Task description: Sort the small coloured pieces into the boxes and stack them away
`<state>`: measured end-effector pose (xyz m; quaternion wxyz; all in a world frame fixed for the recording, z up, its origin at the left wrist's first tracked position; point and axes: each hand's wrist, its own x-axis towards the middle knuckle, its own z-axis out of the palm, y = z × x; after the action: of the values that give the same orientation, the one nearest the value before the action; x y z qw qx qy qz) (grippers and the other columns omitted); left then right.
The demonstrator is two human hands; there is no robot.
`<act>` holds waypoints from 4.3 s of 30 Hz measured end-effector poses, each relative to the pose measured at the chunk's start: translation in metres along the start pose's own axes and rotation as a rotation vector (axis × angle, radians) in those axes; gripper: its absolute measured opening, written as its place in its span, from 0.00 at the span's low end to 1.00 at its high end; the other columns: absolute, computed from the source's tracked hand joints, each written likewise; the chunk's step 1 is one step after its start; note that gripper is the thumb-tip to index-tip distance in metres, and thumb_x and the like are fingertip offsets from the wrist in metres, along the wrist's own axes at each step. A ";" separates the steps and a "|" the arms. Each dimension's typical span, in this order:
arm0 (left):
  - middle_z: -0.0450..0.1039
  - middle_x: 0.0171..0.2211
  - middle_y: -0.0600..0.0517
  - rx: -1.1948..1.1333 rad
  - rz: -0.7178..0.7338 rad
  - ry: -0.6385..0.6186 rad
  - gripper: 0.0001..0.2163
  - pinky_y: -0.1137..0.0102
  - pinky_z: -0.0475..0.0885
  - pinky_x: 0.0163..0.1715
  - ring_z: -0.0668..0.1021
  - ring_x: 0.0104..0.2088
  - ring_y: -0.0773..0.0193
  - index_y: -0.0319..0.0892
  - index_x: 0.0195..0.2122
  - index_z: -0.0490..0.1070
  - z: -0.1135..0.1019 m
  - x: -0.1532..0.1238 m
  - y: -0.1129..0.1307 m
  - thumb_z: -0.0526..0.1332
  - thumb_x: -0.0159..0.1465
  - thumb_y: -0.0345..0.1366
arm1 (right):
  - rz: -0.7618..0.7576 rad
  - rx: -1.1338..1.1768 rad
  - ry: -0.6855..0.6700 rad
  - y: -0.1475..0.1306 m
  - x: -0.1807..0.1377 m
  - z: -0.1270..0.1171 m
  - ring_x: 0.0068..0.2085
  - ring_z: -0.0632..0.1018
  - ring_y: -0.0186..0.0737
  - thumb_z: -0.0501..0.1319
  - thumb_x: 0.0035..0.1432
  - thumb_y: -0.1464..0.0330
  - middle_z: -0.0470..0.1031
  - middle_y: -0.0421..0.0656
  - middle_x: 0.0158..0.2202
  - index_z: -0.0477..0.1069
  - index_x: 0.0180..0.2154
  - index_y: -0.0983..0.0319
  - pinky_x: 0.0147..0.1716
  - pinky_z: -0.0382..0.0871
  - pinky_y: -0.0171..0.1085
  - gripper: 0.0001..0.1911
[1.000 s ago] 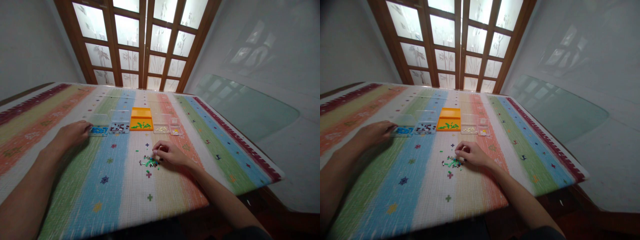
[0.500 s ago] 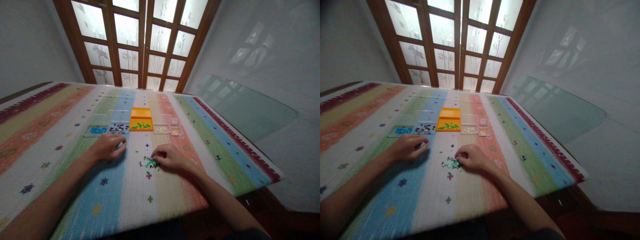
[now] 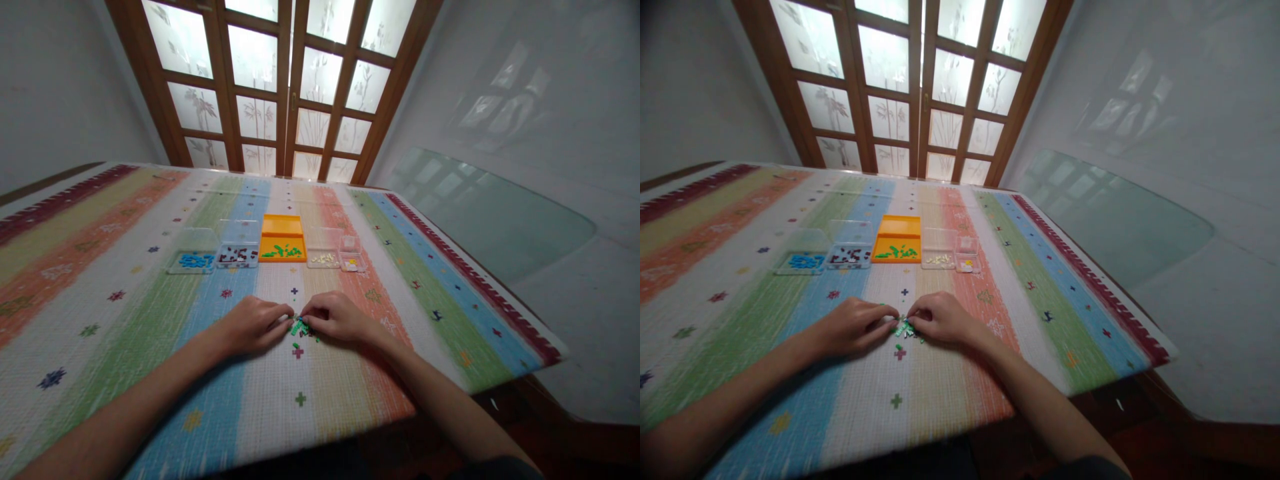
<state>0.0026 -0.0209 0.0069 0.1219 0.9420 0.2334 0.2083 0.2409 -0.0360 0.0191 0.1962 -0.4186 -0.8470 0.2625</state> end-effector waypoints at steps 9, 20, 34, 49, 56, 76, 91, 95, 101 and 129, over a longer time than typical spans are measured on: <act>0.78 0.26 0.51 0.034 0.043 0.074 0.12 0.72 0.65 0.23 0.77 0.22 0.67 0.38 0.45 0.75 0.005 0.002 0.002 0.52 0.72 0.35 | 0.061 0.081 0.016 0.000 0.000 -0.002 0.25 0.70 0.30 0.63 0.59 0.73 0.76 0.40 0.25 0.80 0.36 0.65 0.28 0.60 0.31 0.07; 0.81 0.31 0.49 -0.011 -0.004 -0.089 0.12 0.70 0.70 0.28 0.81 0.28 0.62 0.41 0.45 0.76 0.011 0.003 0.006 0.52 0.70 0.32 | 0.043 0.004 -0.003 0.004 -0.002 -0.004 0.24 0.69 0.30 0.63 0.51 0.76 0.72 0.38 0.23 0.81 0.34 0.65 0.27 0.58 0.30 0.09; 0.81 0.31 0.48 0.011 -0.017 -0.062 0.14 0.71 0.70 0.28 0.80 0.28 0.62 0.42 0.49 0.75 0.017 0.003 0.005 0.52 0.69 0.33 | -0.032 0.030 -0.127 0.007 -0.007 -0.013 0.22 0.65 0.29 0.63 0.46 0.75 0.68 0.36 0.22 0.80 0.34 0.64 0.24 0.55 0.31 0.10; 0.80 0.29 0.48 -0.003 -0.065 -0.048 0.12 0.72 0.67 0.27 0.79 0.26 0.63 0.41 0.44 0.76 0.015 0.004 0.006 0.52 0.69 0.33 | 0.032 0.054 -0.073 0.007 -0.006 -0.012 0.24 0.66 0.30 0.62 0.49 0.75 0.69 0.36 0.23 0.78 0.33 0.65 0.25 0.57 0.31 0.08; 0.82 0.31 0.47 0.004 -0.088 -0.044 0.14 0.71 0.68 0.29 0.80 0.27 0.62 0.41 0.45 0.77 0.014 0.004 0.007 0.53 0.67 0.31 | 0.033 0.056 -0.005 0.009 -0.006 -0.010 0.25 0.67 0.30 0.62 0.48 0.75 0.70 0.37 0.25 0.77 0.32 0.64 0.26 0.57 0.31 0.07; 0.71 0.26 0.55 -0.799 -0.400 0.102 0.08 0.76 0.67 0.21 0.71 0.21 0.71 0.38 0.42 0.70 0.001 0.014 0.017 0.56 0.70 0.37 | 0.043 0.370 0.057 0.004 -0.004 -0.006 0.23 0.61 0.29 0.64 0.58 0.63 0.60 0.32 0.20 0.77 0.36 0.64 0.24 0.54 0.31 0.10; 0.78 0.30 0.49 -1.070 -0.461 0.187 0.10 0.72 0.74 0.25 0.78 0.26 0.67 0.36 0.38 0.74 0.004 0.016 0.018 0.67 0.59 0.37 | 0.079 0.515 0.109 -0.002 -0.002 0.000 0.21 0.66 0.29 0.66 0.60 0.59 0.69 0.35 0.20 0.77 0.38 0.65 0.22 0.58 0.30 0.15; 0.78 0.29 0.50 -1.003 -0.442 0.230 0.09 0.73 0.75 0.25 0.76 0.24 0.69 0.36 0.38 0.76 0.003 0.015 0.018 0.67 0.60 0.36 | 0.071 0.494 0.129 -0.001 -0.002 0.001 0.23 0.69 0.30 0.65 0.60 0.61 0.73 0.38 0.22 0.78 0.38 0.65 0.23 0.61 0.31 0.13; 0.79 0.29 0.48 -0.922 -0.426 0.264 0.11 0.73 0.74 0.24 0.77 0.25 0.67 0.35 0.41 0.77 0.004 0.014 0.017 0.66 0.62 0.38 | 0.059 0.440 0.164 0.000 -0.002 0.005 0.24 0.71 0.31 0.64 0.61 0.62 0.75 0.40 0.24 0.79 0.39 0.66 0.24 0.62 0.31 0.13; 0.79 0.24 0.50 -0.687 -0.552 0.394 0.11 0.73 0.73 0.21 0.79 0.21 0.65 0.37 0.40 0.78 0.001 0.014 0.011 0.65 0.61 0.39 | -0.049 0.147 0.126 -0.008 -0.002 0.007 0.23 0.67 0.31 0.57 0.67 0.63 0.75 0.40 0.24 0.76 0.56 0.64 0.26 0.58 0.32 0.21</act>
<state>0.0192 -0.0239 0.0143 0.4303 0.6927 0.4108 0.4079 0.2332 -0.0439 0.0185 0.2854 -0.3978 -0.8215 0.2922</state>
